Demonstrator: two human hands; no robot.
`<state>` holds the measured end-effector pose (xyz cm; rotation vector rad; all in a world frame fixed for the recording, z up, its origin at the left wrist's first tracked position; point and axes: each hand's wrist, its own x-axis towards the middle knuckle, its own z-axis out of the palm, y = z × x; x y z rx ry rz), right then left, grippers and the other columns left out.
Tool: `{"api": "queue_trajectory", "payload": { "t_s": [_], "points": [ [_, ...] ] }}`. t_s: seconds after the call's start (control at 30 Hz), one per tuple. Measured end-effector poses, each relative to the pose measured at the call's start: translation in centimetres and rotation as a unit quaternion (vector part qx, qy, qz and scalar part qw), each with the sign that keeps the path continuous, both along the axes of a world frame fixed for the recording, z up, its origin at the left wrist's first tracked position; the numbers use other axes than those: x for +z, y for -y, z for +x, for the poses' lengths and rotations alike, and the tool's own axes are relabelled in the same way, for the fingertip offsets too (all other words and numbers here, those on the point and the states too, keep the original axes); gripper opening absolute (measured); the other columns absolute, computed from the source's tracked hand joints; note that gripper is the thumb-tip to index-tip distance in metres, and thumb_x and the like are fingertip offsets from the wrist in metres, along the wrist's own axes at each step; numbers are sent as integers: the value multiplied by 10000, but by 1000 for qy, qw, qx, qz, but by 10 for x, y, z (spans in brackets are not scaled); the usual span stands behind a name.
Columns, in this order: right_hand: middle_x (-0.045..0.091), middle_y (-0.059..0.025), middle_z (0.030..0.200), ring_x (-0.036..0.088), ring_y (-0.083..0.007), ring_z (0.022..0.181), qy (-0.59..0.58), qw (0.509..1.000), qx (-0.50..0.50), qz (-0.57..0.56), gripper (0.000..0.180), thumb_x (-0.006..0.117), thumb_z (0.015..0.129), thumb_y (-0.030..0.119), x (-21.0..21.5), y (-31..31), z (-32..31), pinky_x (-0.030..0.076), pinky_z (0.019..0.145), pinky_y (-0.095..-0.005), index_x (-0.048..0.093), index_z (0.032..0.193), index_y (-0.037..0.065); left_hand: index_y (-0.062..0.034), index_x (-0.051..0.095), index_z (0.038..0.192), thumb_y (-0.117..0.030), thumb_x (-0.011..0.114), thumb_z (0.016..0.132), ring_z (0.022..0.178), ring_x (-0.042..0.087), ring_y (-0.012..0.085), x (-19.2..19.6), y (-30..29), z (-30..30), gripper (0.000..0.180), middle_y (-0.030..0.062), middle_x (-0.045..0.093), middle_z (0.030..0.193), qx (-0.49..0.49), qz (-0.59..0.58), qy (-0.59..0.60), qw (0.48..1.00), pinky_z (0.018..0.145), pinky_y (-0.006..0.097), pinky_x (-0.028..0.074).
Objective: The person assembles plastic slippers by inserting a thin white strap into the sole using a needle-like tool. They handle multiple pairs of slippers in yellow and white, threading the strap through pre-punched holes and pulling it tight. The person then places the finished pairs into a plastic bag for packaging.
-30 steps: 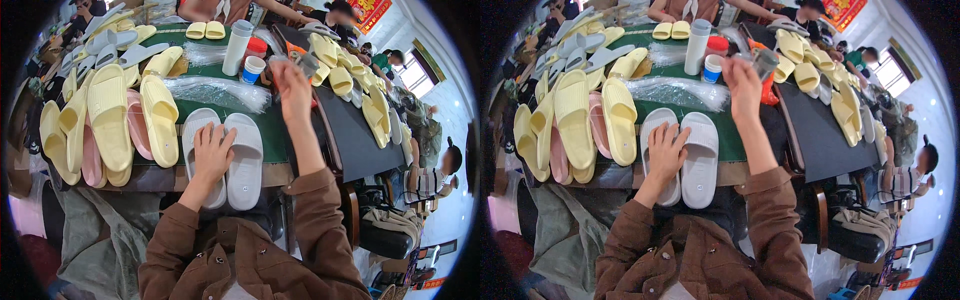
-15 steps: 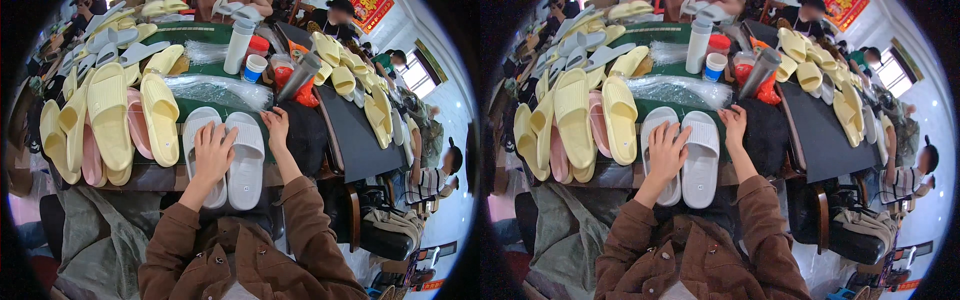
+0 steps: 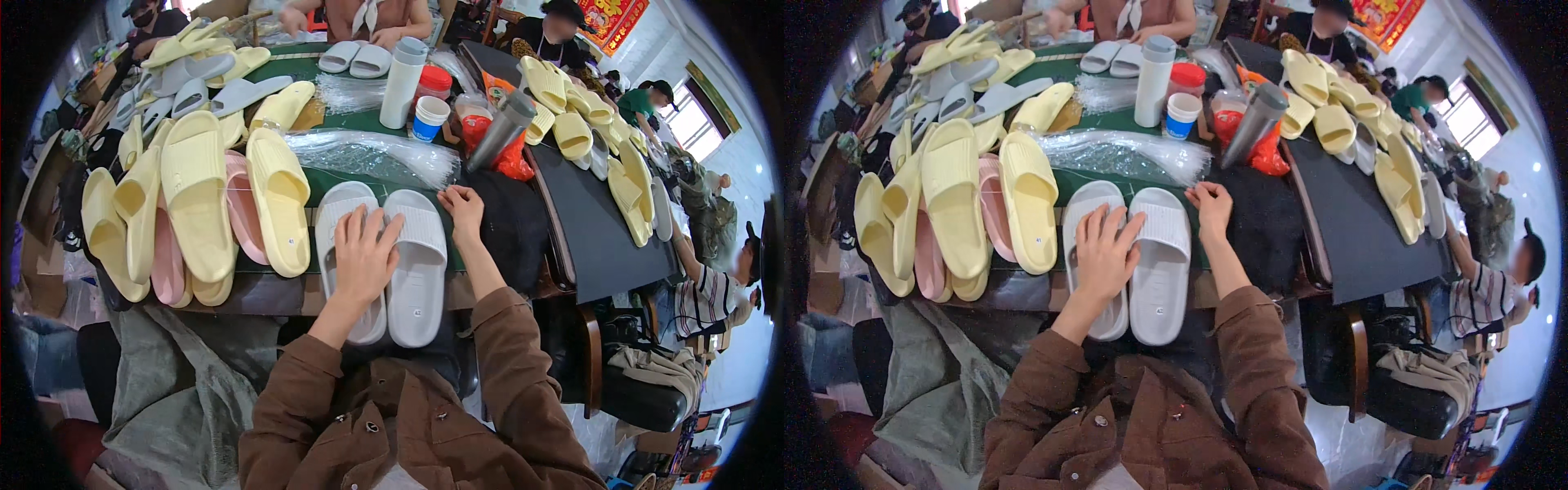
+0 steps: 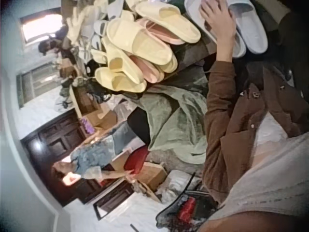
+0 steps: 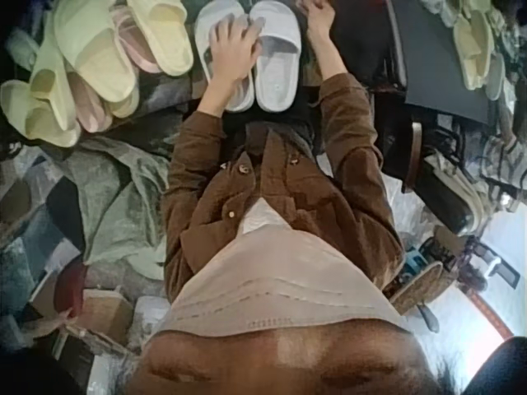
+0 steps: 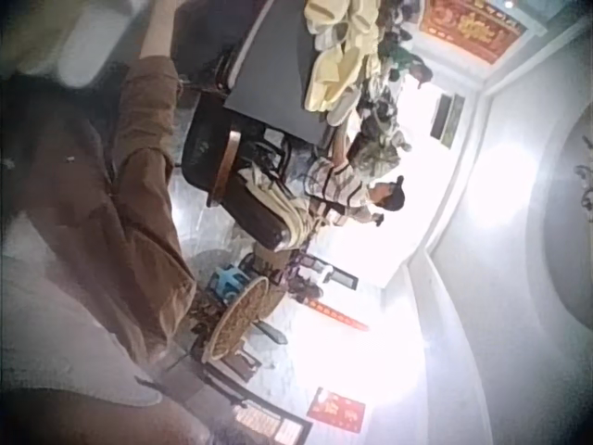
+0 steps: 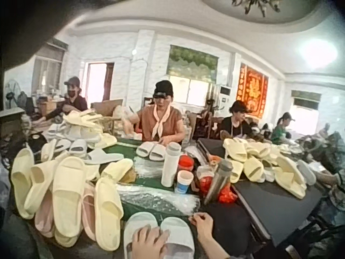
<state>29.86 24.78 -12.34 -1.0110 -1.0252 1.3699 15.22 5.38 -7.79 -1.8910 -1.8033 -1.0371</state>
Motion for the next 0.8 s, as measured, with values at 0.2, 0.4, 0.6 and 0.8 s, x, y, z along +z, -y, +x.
{"api": "queue_trajectory", "payload": {
  "t_s": [0.2, 0.4, 0.6, 0.8],
  "points": [
    [591, -129, 915, 663, -243, 819, -13, 1000, 8, -24, 113, 575, 876, -37, 0, -12, -6, 592, 740, -297, 557, 970, -96, -139, 595, 1206, -141, 669, 705, 1174, 456, 378, -1, 0, -1, 506, 124, 531, 1180, 0, -5, 1, 1000, 1007, 517, 326],
    [587, -160, 949, 672, -287, 862, -56, 998, -4, -19, 152, 558, 887, -26, -6, -21, -8, 587, 763, -309, 510, 1011, -99, -142, 595, 1211, -146, 677, 699, 1173, 457, 380, -3, -2, 0, 518, 130, 532, 1184, -2, -3, 2, 1000, 1000, 514, 330],
    [577, -203, 1012, 662, -303, 902, -29, 999, -15, -16, 171, 483, 940, 11, 2, -12, -8, 577, 819, -327, 445, 1072, -91, -149, 599, 1213, -137, 674, 702, 1161, 461, 361, -2, -1, -1, 517, 118, 533, 1185, 2, 0, -2, 1000, 989, 511, 339],
    [588, -238, 1020, 666, -317, 876, -57, 996, -30, 60, 178, 467, 965, 58, -2, -4, -10, 589, 787, -365, 436, 1054, -93, -146, 599, 1212, -135, 672, 707, 1161, 459, 362, -2, -2, 0, 510, 118, 533, 1187, 3, -2, -2, 1000, 994, 511, 335]
  ]
}}
